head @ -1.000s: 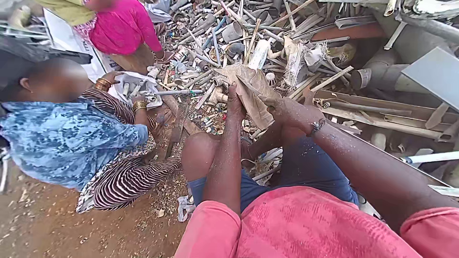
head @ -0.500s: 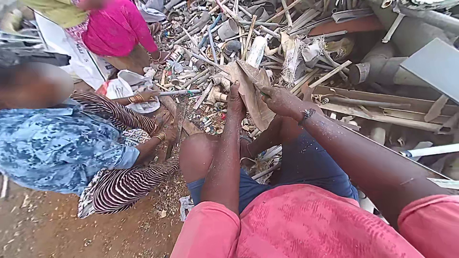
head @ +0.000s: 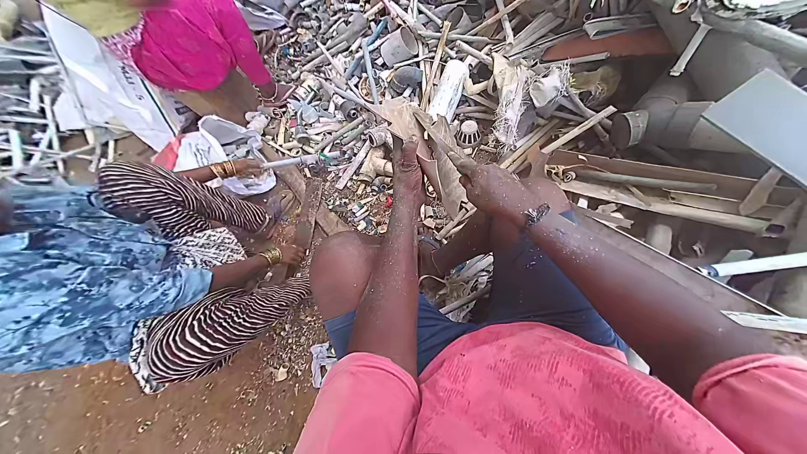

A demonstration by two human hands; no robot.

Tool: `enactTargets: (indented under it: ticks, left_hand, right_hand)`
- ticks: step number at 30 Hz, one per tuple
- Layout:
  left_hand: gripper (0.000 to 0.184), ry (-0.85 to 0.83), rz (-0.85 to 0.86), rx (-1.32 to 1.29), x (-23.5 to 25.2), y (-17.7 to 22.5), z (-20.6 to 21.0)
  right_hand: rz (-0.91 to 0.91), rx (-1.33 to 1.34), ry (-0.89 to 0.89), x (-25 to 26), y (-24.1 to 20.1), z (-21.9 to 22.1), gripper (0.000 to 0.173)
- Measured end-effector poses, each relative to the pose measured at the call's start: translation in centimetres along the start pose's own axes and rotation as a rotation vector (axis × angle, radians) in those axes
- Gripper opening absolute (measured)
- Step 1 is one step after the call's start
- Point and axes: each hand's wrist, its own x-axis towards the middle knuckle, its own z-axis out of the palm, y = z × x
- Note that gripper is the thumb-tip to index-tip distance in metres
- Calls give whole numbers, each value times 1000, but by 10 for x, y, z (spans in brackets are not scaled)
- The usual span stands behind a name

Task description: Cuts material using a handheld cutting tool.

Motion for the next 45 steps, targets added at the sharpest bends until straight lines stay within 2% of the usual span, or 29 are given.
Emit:
enactTargets:
  ticks: [2,6,9,12,15,20,25,27,29,34,37,41,45]
  left_hand:
    - [60,-7,-29,-3,-3,2,5]
    - [57,47,-6,-19,0,6,-4]
    - [58,-26,-6,6,0,0,-4]
    - [64,-73,-23,63,-6,-1,4]
    - [61,-2,-13,37,-2,4,-3]
    - [65,-1,-21,12,-1,-2,1]
    - [66,91,77,27,3,10,-4]
    - [72,58,92,46,1,11,-6]
    - [69,79,76,37,1,17,-1]
    - [71,75,100,78,1,25,-6]
    - [73,6,62,83,-1,19,-2]
    - [73,31,65,47,2,17,-2]
    - [80,-15,63,57,1,17,1]
  right_hand:
    - [11,33,-37,15,1,-6,42]
    - [-119,43,-59,-4,-5,-3,39]
    - [-23,-13,-40,12,-4,-5,46]
    - [-28,29,-16,25,2,-5,50]
    - [-104,39,-69,4,2,-1,48]
    - [-14,59,-44,11,3,-3,53]
    - [-108,146,-57,-28,-19,-6,39]
    - [-76,118,-113,-7,-12,-3,45]
    - [-77,135,-130,9,-8,-3,49]
    - [-121,258,-53,-2,-13,5,42]
    - [-52,244,-20,15,-8,1,48]
    - [-70,402,-87,8,-11,3,47]
    - [-18,370,-65,14,-5,-6,48]
